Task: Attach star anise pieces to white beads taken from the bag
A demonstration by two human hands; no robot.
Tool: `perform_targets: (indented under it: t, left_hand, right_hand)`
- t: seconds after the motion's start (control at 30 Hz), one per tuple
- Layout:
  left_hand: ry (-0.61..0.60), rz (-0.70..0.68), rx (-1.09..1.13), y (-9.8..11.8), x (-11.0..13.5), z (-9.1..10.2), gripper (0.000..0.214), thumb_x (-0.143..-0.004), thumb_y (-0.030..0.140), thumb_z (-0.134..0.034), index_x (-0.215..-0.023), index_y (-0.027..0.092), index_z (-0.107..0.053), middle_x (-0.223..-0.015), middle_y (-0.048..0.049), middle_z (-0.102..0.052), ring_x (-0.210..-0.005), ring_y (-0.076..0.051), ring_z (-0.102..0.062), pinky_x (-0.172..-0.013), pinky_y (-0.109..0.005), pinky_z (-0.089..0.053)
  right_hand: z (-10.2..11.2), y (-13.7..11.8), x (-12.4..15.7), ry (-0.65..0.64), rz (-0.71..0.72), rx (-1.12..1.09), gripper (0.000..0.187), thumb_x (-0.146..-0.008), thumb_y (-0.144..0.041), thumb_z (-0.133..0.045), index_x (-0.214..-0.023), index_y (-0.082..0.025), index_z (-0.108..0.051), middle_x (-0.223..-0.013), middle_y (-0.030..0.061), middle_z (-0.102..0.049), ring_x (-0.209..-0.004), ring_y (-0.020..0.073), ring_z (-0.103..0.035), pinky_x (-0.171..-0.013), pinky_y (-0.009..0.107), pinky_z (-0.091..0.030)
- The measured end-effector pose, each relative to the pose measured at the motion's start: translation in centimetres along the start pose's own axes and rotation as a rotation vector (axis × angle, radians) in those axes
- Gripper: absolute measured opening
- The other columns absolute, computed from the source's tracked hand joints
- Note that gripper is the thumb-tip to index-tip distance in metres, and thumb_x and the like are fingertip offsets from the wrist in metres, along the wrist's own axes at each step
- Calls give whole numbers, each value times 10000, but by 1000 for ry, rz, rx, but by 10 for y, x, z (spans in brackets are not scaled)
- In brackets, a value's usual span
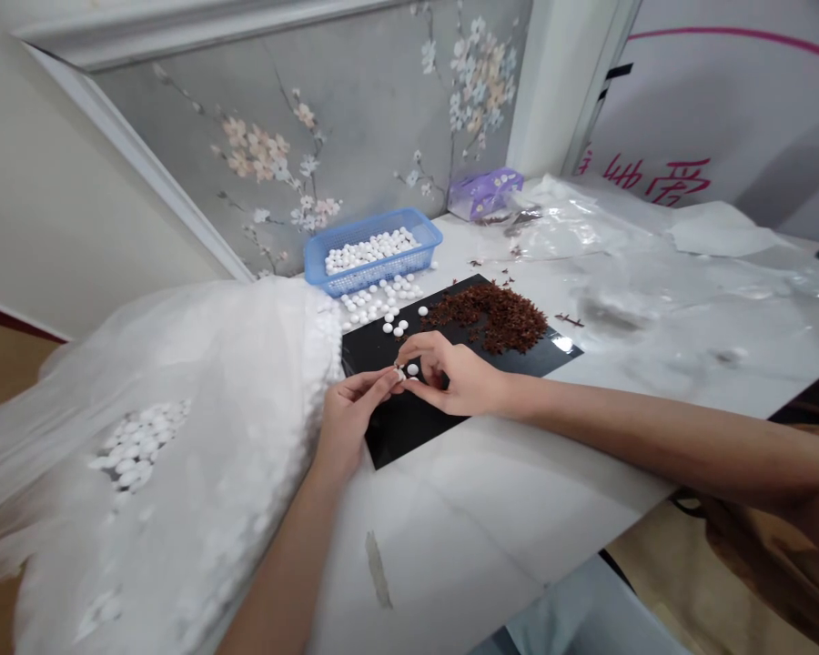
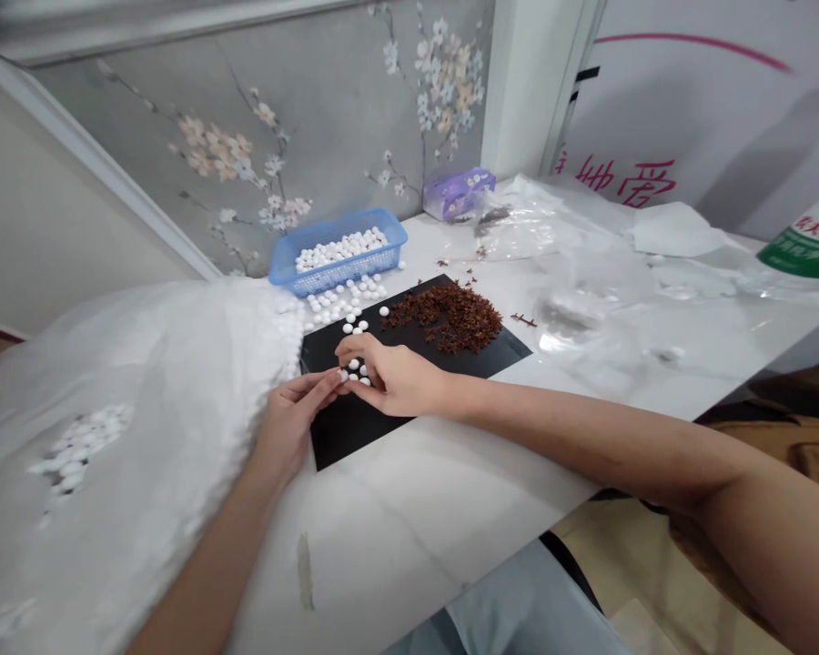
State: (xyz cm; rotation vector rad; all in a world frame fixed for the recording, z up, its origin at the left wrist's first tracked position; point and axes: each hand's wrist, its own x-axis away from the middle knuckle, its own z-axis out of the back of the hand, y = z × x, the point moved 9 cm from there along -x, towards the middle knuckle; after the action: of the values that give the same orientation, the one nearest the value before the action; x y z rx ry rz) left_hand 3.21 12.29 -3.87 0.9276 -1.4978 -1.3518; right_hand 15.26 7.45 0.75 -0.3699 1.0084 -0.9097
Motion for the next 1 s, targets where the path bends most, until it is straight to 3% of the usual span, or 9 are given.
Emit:
perform_targets:
  t: [0.23, 0.43, 1.0]
  left_hand:
    - [10, 2, 8, 2, 2, 1, 215, -597, 349, -747, -728, 180, -721, -688, -24, -681, -657, -89, -587, -649, -183, -448]
    - [7, -8, -6, 1, 3, 2, 201, -604, 346, -743, -716, 181, -720, -659, -19, -671, -658, -93, -579, -654, -189, -450]
    - [20, -3, -29, -1, 1, 4, 210, -592, 340, -747, -712, 171, -720, -673, -26, -681, -641, -97, -578, -662, -203, -442]
  right_hand:
    - [2, -3, 0, 38, 22, 13, 277, -839, -199, -494, -1077, -197, -352, -891, 23, -578, -521, 57, -451, -482, 186, -392]
    - [1, -4, 1, 30, 22, 50, 228, -847, -192, -486, -1047, -185, -378, -573, -91, -387, -437, 52, -393, -444, 162, -333]
    - [-6, 0, 1, -36, -62, 88, 160, -848, -215, -465, -991, -186, -400, -643, -60, -491, -435, 50, -405, -449, 178, -301]
